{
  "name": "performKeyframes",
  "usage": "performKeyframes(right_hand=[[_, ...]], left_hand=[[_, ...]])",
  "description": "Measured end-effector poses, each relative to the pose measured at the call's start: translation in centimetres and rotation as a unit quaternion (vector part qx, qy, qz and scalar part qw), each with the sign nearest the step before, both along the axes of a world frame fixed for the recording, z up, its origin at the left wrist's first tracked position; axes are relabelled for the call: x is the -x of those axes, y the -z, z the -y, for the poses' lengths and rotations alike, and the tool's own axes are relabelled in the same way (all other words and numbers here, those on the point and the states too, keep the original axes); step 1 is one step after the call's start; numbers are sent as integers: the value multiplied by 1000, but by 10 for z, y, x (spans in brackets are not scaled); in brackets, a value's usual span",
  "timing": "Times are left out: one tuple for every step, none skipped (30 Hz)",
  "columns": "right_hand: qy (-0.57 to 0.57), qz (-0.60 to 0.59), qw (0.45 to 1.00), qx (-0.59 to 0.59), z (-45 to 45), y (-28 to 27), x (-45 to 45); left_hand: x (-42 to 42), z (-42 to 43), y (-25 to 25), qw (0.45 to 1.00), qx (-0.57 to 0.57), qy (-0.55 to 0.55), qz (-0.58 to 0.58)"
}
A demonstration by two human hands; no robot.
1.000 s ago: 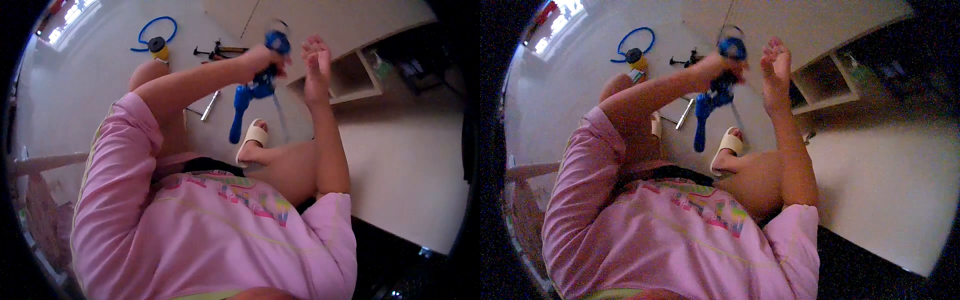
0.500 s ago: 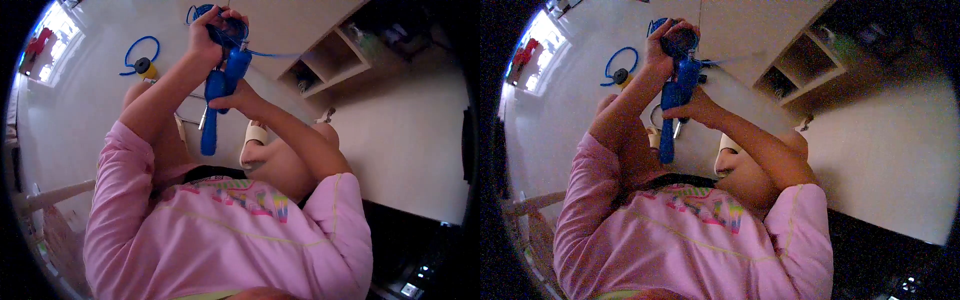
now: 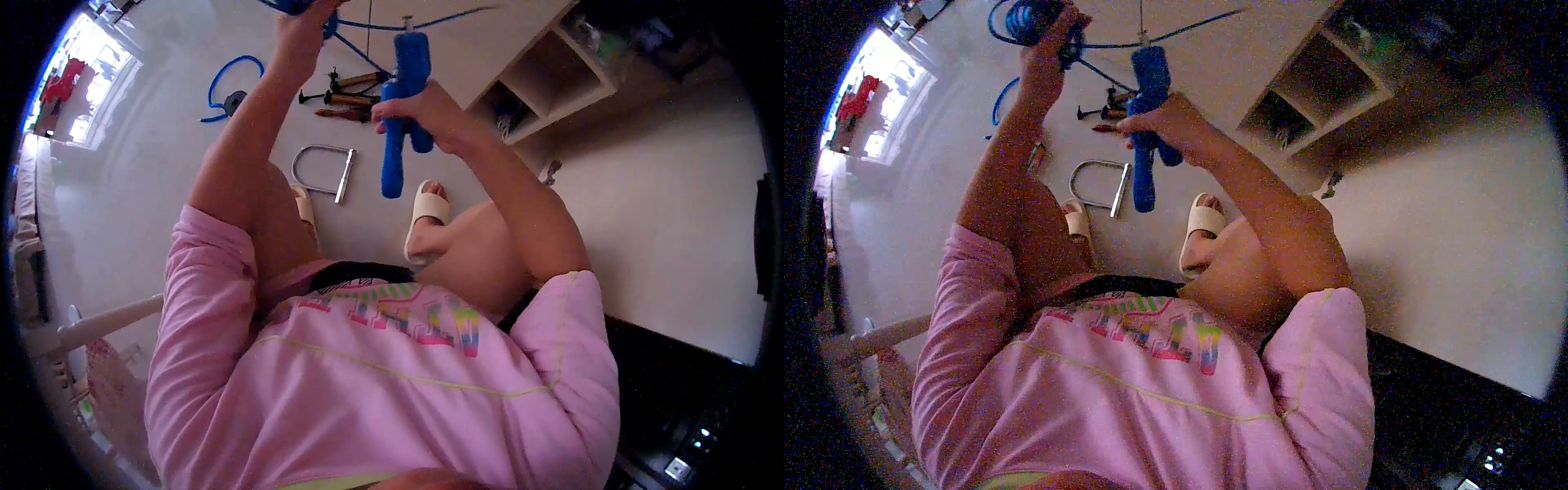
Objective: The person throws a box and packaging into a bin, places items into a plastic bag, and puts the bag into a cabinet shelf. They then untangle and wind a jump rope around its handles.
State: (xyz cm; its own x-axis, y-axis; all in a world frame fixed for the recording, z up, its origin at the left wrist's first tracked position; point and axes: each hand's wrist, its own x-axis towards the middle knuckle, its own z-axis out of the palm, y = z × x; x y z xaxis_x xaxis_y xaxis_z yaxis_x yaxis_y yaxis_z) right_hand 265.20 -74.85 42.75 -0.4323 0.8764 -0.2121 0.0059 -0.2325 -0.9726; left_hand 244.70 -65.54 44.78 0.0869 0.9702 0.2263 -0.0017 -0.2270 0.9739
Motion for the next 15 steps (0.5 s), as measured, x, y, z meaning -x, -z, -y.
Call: performKeyframes(right_hand=[[30, -10, 1000, 0, 0, 0, -4], [60, -18, 998, -1, -1, 0, -6], [92, -27, 995, -2, -3, -1, -9], [124, -22, 992, -24, -4, -3, -12], [157, -6, 987, -30, -8, 0, -16], [188, 11, 981, -36, -15, 6, -20], [219, 27, 975, -42, -17, 9, -22], [211, 23, 976, -43, -17, 12, -24], [203, 17, 978, -44, -15, 14, -24], [194, 12, 980, -47, -15, 14, -23], [199, 0, 979, -51, -13, 12, -21], [203, -12, 977, -55, -11, 10, -19], [207, -23, 976, -58, -9, 10, -17], [214, 7, 976, -45, -14, 22, -17], [217, 49, 972, -71, -11, 20, -15]], left_hand=[[-3, 1, 2, 993, -99, -16, -54], [-8, 3, 3, 974, -199, -32, -106], [-16, 3, 2, 941, -295, -47, -157], [-31, 31, -16, 978, -106, -34, -174], [-32, 18, 7, 976, -57, -21, -207], [-40, 27, 4, 978, 66, 24, -195], [-49, 38, 0, 963, 189, 67, -181], [-57, 42, 7, 948, 290, 118, -60], [-64, 46, 20, 906, 385, 166, 62], [-70, 51, 32, 898, 396, 168, 89], [-76, 57, 44, 890, 407, 171, 115], [-80, 63, 50, 881, 418, 173, 142], [-83, 70, 50, 859, 445, 198, 159], [-87, 69, 59, 846, 442, 207, 215], [-90, 72, 59, 830, 438, 214, 271]])
